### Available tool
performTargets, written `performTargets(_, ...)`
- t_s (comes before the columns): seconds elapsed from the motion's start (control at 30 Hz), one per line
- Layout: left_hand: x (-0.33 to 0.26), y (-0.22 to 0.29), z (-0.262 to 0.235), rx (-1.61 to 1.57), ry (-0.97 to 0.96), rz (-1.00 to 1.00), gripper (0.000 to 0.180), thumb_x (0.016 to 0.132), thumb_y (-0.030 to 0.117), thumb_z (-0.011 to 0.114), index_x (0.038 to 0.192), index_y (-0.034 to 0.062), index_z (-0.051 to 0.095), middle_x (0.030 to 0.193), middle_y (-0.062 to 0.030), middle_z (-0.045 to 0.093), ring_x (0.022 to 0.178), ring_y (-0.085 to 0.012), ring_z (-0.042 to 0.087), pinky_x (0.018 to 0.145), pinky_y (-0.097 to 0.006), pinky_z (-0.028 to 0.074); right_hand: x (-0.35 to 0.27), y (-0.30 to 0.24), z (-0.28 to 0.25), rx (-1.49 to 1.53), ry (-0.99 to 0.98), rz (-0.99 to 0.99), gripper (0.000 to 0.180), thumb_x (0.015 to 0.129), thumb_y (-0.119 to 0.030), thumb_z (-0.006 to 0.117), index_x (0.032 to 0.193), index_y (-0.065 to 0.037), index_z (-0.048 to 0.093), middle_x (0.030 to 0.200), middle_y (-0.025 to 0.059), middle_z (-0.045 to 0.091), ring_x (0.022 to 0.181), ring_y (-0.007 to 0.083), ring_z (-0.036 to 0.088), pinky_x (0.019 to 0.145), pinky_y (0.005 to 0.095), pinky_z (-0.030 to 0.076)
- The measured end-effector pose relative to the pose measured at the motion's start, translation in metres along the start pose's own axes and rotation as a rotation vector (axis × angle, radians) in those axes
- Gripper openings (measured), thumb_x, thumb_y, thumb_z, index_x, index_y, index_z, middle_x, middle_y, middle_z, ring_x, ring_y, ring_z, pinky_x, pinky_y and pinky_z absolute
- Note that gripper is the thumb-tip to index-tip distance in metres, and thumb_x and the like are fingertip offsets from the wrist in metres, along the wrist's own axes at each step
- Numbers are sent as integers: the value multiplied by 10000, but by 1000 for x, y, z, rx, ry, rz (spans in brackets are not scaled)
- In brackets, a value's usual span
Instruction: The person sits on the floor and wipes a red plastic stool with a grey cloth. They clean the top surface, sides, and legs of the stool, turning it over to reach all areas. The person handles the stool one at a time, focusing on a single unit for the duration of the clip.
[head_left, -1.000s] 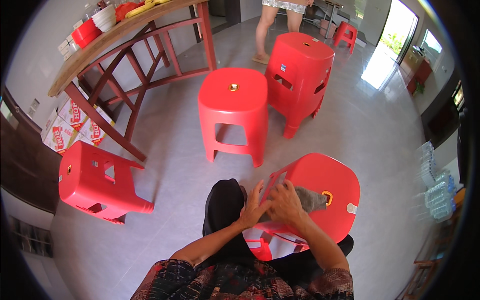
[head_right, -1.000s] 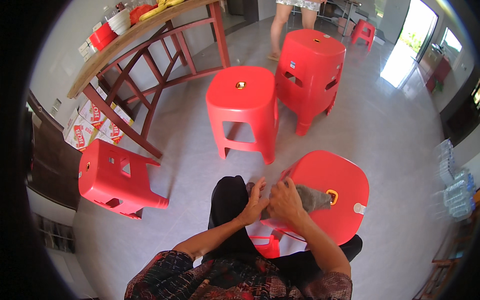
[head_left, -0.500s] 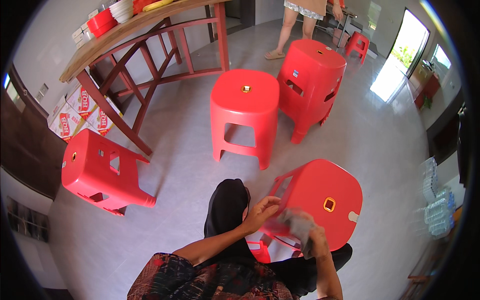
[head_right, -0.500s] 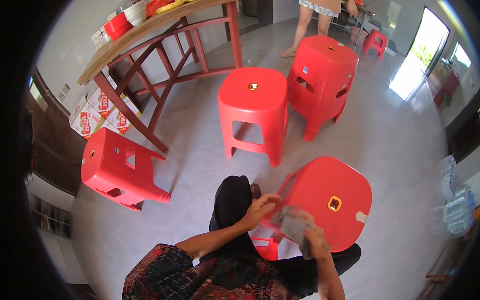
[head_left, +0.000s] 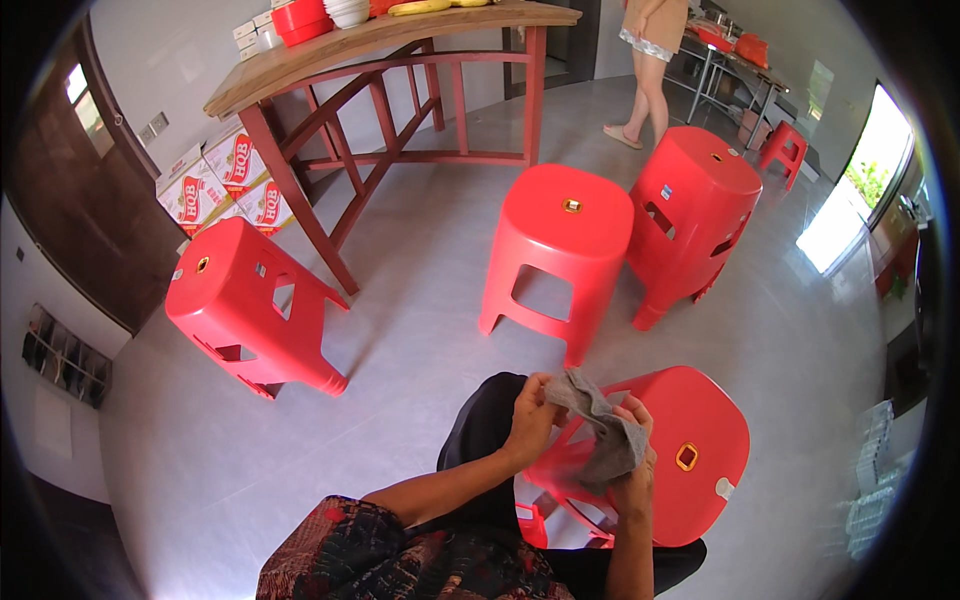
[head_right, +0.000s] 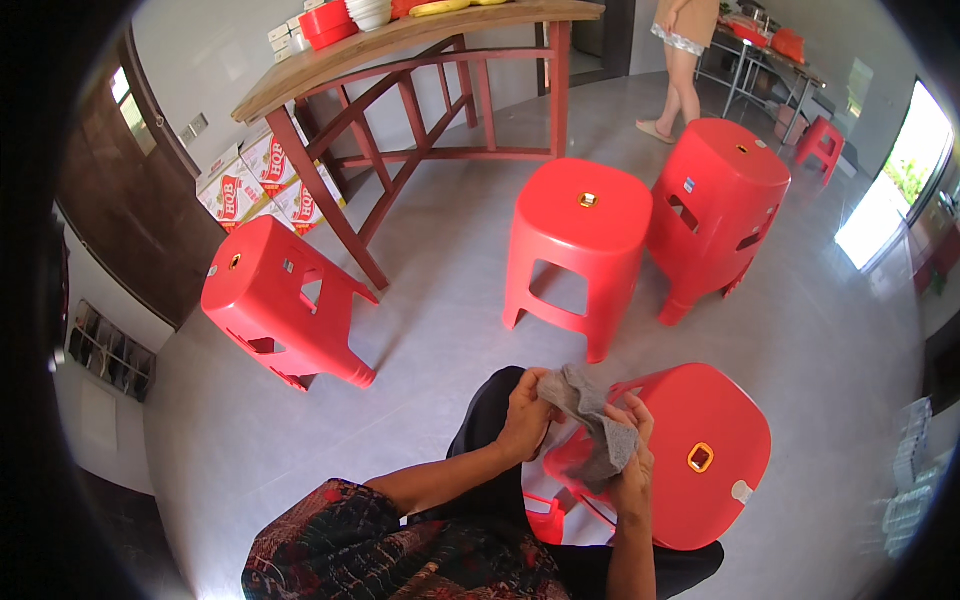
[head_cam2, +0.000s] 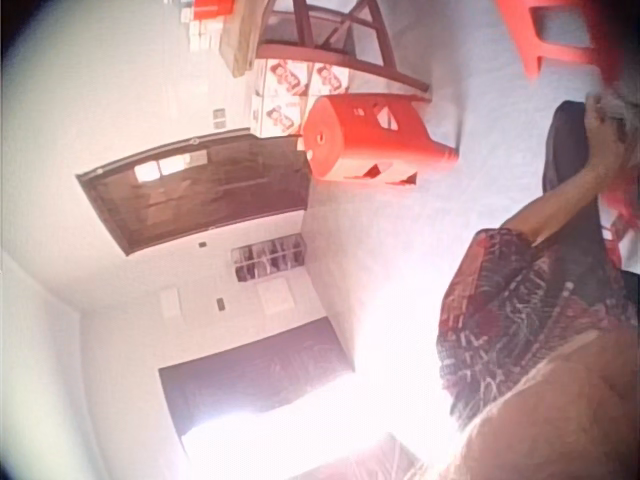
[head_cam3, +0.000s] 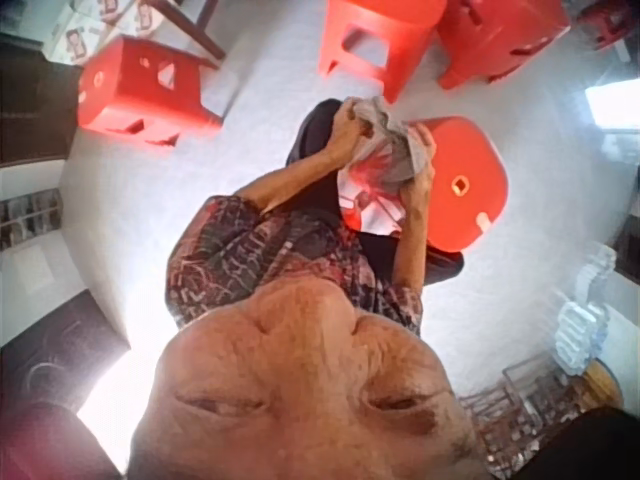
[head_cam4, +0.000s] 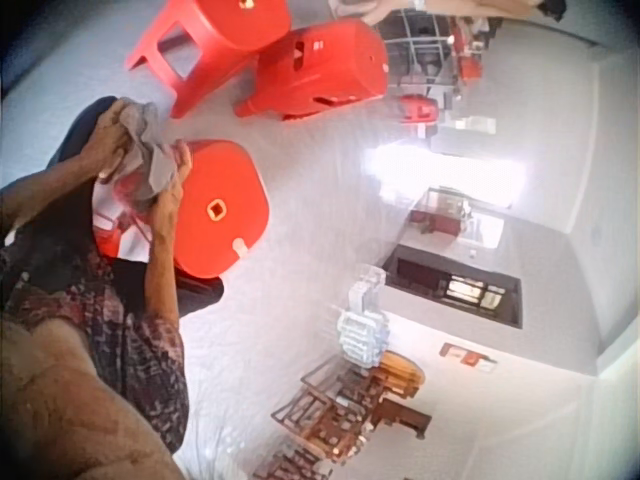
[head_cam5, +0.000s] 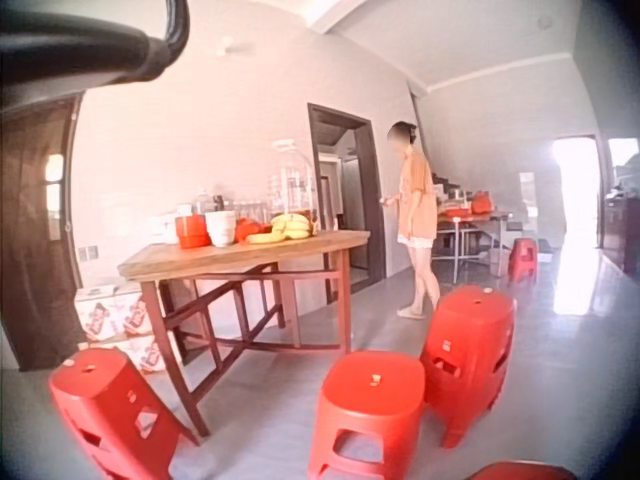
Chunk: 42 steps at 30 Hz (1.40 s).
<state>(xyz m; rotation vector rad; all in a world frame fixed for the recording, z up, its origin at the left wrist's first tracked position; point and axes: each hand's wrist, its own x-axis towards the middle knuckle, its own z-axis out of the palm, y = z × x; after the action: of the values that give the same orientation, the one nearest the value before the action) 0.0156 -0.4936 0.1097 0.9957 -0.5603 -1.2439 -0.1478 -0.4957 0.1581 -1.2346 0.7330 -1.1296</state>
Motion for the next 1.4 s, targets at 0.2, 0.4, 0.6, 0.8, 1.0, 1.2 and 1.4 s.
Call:
performTargets(0.2, -15, 1, 29, -292, 92, -534, 250, 938, 247, 539, 1135, 92, 539, 1031, -51, 608, 910, -141, 604, 756, -265, 499, 2, 8, 16, -478, -126, -127, 429, 848, -193, 536, 1246, -42, 585, 1359, 170, 403, 1257, 314, 397, 1052, 411, 330)
performTargets(0.4, -7, -29, 19, -496, -201, -489, 303, 949, 266, 507, 1183, 76, 532, 1097, -62, 608, 993, -169, 598, 849, -309, 489, -8, 0, 11, -964, -185, -226, 474, 732, -75, 618, 1200, -145, 642, 1368, 210, 371, 1231, 393, 370, 1018, 446, 338)
performTargets(0.6, -1, -32, 9, -253, -342, -519, 322, 949, 255, 503, 1196, 53, 547, 1122, -65, 618, 1049, -185, 599, 916, -339, 486, -3, 5, -2, -785, 129, -330, 382, 790, 14, 569, 1165, -41, 618, 1157, 165, 516, 987, 267, 535, 844, 329, 446)
performTargets(0.8, 8, -21, 31, 9, -238, -381, 274, 914, 172, 580, 1140, 18, 602, 1038, -44, 649, 916, -120, 612, 832, -268, 480, -14, 27, -34, -244, 369, -8, 264, 825, 33, 532, 1080, 22, 597, 932, 152, 613, 863, 263, 605, 782, 313, 473)
performTargets(1.0, 18, -53, 61, 1123, -25, 616, 322, 748, 137, 650, 1064, 106, 599, 980, -113, 518, 944, -321, 497, 772, -446, 398, -19, 26, -45, -849, 350, -205, 346, 791, 71, 537, 1127, 5, 586, 1042, 156, 571, 937, 273, 588, 812, 325, 476)
performTargets(1.2, -2, -61, 75, 1254, -39, 752, 340, 742, 154, 667, 1071, 103, 593, 1019, -92, 514, 972, -290, 492, 771, -424, 362, -50, 18, -79, -1402, 365, -145, 427, 766, -106, 637, 1188, -65, 583, 1224, 157, 492, 1177, 359, 430, 998, 474, 328)
performTargets(1.4, -2, -57, 72, 1026, -263, 307, 417, 804, 171, 655, 1199, 76, 556, 1192, -183, 462, 1088, -397, 466, 902, -490, 398, -55, 15, -80, -1481, 354, -55, 485, 772, -205, 658, 1226, -65, 561, 1288, 184, 448, 1217, 377, 390, 1007, 491, 288)
